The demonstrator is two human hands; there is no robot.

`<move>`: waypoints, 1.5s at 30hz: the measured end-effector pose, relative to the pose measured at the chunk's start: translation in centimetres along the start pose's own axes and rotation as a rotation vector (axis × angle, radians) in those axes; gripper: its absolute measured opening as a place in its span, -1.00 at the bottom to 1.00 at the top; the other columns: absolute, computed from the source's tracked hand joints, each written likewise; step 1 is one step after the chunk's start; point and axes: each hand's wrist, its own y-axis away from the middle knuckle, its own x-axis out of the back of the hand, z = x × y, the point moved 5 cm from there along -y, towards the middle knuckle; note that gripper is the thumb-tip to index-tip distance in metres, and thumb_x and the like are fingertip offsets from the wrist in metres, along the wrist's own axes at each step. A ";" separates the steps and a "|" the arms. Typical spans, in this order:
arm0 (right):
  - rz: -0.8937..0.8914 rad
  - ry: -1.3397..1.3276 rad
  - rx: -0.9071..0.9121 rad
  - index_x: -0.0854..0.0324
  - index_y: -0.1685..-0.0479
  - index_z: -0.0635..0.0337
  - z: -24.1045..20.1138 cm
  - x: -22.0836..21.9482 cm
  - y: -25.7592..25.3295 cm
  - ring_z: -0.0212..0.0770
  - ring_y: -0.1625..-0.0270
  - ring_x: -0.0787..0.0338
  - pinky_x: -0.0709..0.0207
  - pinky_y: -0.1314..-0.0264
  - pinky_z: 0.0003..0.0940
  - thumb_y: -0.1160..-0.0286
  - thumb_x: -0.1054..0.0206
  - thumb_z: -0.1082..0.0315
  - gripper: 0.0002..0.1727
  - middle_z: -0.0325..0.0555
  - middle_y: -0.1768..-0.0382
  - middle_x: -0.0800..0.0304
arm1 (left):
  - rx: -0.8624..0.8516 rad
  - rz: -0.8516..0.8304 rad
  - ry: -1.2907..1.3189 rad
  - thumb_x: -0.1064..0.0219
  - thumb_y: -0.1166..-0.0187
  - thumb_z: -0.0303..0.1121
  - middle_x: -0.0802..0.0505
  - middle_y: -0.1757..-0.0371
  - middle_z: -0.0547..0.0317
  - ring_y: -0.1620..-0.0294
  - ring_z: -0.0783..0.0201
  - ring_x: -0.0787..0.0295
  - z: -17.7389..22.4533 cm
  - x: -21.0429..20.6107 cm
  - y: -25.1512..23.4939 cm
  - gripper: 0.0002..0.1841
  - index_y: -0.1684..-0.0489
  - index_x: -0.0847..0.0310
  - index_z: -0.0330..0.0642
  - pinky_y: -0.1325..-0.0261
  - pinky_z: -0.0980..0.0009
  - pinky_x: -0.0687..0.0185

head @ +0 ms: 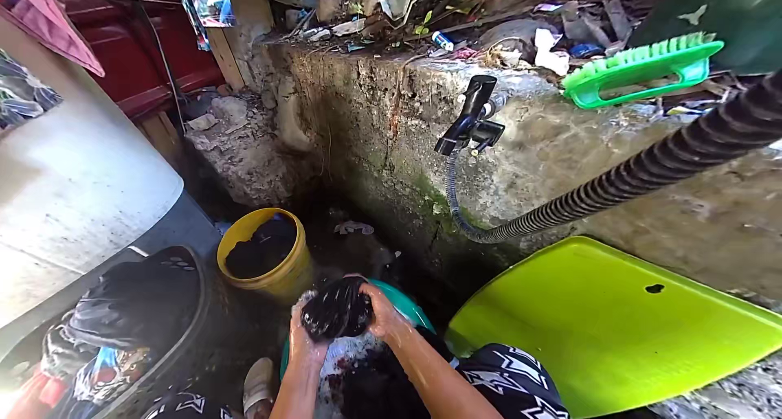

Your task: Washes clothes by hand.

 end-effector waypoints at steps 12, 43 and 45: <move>-0.139 1.131 -0.341 -0.68 -0.15 0.48 5.5 1.3 -3.4 0.11 -0.26 -0.71 -0.48 -0.39 0.14 -0.70 -0.22 0.23 -0.59 0.31 -0.18 -0.74 | -1.277 -0.482 -1.623 -0.35 -0.25 -0.24 -0.78 0.56 0.01 0.51 0.04 -0.83 -4.7 0.8 5.3 -0.71 0.80 -0.62 -0.21 0.51 0.09 -0.72; 0.067 1.665 -0.431 -0.56 -0.49 0.27 9.9 12.9 -7.9 0.35 -0.65 -0.41 -0.43 -0.56 0.24 -0.62 -0.34 0.21 -0.49 0.37 -0.56 -0.46 | 0.118 -0.299 -1.713 -0.23 -0.79 -0.29 -0.83 -0.18 -0.19 -0.12 0.02 -0.84 14.1 6.2 -11.1 -0.63 -0.45 -0.54 -0.30 -0.23 0.06 -0.73; 0.032 1.709 -0.389 -0.54 -0.52 0.27 10.7 12.7 -9.7 0.31 -0.67 -0.40 -0.39 -0.60 0.20 -0.65 -0.29 0.25 -0.50 0.32 -0.56 -0.48 | 0.144 -0.454 -1.935 -0.27 -0.76 -0.20 -0.84 -0.21 -0.20 -0.23 -0.11 -0.81 12.4 5.1 -11.1 -0.56 -0.52 -0.56 -0.21 -0.40 -0.16 -0.60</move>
